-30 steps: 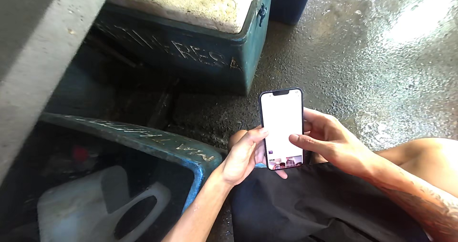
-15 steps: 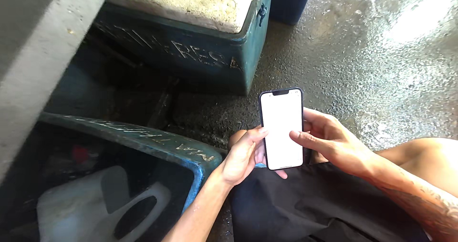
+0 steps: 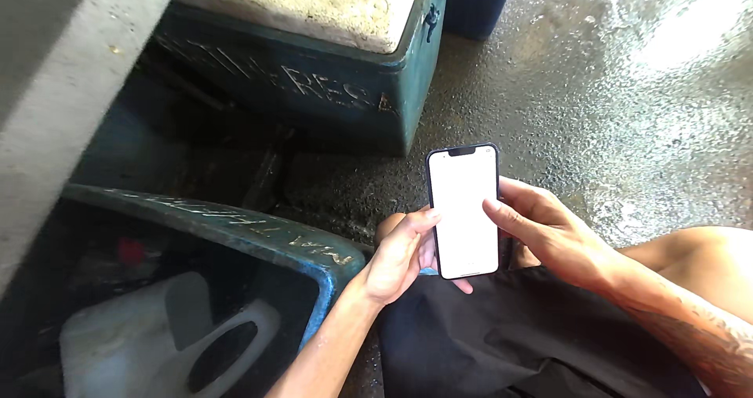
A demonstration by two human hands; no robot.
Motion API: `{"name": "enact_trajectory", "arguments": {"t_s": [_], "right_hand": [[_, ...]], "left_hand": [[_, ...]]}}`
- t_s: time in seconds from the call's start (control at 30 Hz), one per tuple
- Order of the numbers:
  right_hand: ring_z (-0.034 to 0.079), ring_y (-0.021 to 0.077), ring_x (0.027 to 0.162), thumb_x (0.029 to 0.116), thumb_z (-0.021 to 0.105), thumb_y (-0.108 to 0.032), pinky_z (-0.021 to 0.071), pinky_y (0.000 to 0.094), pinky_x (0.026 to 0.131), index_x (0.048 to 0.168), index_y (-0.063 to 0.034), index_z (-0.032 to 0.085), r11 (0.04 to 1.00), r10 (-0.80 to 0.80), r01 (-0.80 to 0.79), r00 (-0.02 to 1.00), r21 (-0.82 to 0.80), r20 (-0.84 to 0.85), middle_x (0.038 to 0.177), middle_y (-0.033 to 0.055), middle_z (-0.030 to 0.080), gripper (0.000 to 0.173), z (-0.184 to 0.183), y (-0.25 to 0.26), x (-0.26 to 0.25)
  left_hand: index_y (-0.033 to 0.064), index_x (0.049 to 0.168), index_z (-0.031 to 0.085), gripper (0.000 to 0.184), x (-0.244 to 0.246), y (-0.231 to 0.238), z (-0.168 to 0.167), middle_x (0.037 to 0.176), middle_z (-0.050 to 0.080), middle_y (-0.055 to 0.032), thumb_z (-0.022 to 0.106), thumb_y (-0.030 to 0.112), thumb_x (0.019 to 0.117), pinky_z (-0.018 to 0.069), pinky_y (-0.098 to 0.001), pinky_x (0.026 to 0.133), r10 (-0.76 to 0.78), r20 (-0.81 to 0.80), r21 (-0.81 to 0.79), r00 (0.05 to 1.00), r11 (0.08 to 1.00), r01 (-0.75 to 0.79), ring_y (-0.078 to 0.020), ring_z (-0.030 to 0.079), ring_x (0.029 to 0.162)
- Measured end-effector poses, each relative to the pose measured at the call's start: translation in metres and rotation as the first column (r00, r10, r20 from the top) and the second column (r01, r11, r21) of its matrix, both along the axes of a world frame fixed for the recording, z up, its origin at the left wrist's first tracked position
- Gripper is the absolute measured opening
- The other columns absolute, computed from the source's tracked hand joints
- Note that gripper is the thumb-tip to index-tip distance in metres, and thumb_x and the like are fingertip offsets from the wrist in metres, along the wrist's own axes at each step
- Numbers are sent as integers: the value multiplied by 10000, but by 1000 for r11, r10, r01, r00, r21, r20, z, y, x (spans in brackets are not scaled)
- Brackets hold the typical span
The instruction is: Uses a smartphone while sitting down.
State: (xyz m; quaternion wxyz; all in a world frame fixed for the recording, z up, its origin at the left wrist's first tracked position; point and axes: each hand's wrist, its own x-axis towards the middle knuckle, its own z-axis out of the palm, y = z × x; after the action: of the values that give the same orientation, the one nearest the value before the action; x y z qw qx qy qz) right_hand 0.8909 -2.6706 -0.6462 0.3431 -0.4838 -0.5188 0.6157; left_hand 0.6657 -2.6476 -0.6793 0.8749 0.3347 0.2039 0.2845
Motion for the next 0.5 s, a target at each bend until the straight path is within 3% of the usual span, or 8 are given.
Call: {"name": "enact_trajectory", "arguments": {"t_s": [0.4, 0.5], "right_hand": [[719, 80, 883, 1064, 475, -198, 604, 221, 778, 1227, -115, 626, 1000, -1, 1, 1000, -13, -10, 977, 2, 738, 238, 1, 0, 0], [719, 74, 839, 1043, 529, -162, 597, 201, 737, 1197, -107, 620, 1000, 2, -2, 1000, 3, -10, 937, 3, 738, 188, 0, -1, 0]], "left_hand": [[94, 1178, 676, 432, 0, -1, 1, 1059, 750, -90, 474, 444, 1025, 643, -393, 765, 28, -21, -3, 999, 1000, -28, -200, 752, 938], [80, 1194, 667, 460, 0, 0, 0, 1083, 747, -102, 466, 460, 1031, 644, -398, 760, 9, -1, 0, 1000, 1000, -9, -213, 752, 942]]}}
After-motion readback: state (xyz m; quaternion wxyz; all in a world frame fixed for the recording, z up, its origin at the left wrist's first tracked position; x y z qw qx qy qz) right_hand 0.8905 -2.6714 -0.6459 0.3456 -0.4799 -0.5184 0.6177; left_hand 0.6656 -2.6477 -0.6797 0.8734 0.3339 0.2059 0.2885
